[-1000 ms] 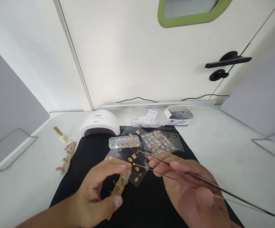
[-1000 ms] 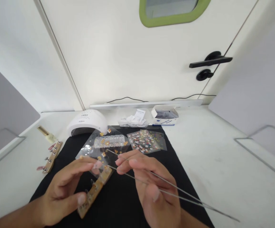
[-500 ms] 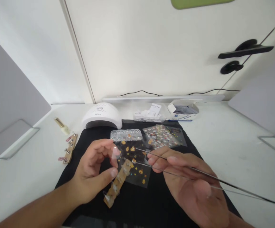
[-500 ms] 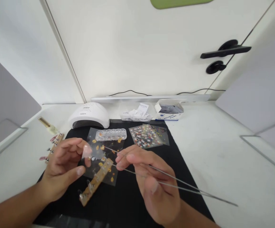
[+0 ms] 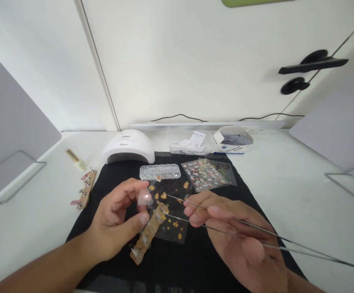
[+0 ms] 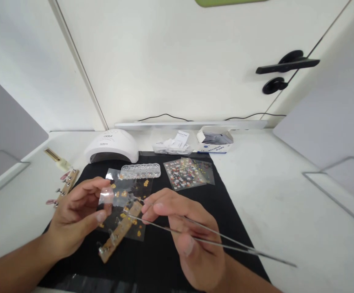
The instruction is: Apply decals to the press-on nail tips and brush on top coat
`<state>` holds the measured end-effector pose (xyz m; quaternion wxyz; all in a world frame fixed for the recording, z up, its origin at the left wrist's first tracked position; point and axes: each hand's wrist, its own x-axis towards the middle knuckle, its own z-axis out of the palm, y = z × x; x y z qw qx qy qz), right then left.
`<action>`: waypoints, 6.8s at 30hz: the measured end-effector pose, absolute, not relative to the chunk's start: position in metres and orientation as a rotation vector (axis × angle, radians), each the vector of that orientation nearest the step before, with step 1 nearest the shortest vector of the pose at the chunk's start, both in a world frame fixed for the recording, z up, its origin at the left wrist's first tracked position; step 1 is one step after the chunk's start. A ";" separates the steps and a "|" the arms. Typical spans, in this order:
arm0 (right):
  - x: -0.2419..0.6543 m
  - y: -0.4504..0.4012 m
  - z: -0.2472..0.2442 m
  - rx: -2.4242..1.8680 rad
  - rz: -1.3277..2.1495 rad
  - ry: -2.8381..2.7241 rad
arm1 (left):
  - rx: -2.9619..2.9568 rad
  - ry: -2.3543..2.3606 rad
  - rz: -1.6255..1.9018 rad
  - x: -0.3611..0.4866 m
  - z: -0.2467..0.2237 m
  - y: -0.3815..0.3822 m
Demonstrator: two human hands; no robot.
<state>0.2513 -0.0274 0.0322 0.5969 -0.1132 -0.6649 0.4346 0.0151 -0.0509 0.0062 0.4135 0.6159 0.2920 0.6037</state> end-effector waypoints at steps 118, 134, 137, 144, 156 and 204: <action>0.244 -0.023 0.025 -0.268 1.046 -1.420 | 1.553 0.769 1.484 0.013 0.014 -0.049; 0.247 -0.020 0.024 -0.270 1.069 -1.396 | 1.524 0.830 1.577 0.015 0.017 -0.048; 0.247 -0.021 0.025 -0.263 1.081 -1.397 | 1.526 0.831 1.577 0.014 0.016 -0.047; 0.245 -0.022 0.023 -0.226 1.110 -1.395 | 1.547 0.823 1.544 0.015 0.016 -0.047; 0.240 -0.016 0.022 -0.320 1.000 -1.384 | 1.420 0.893 1.617 0.002 0.008 -0.030; 0.237 -0.030 0.030 -0.246 1.278 -1.259 | 1.648 0.599 1.511 0.023 0.021 -0.060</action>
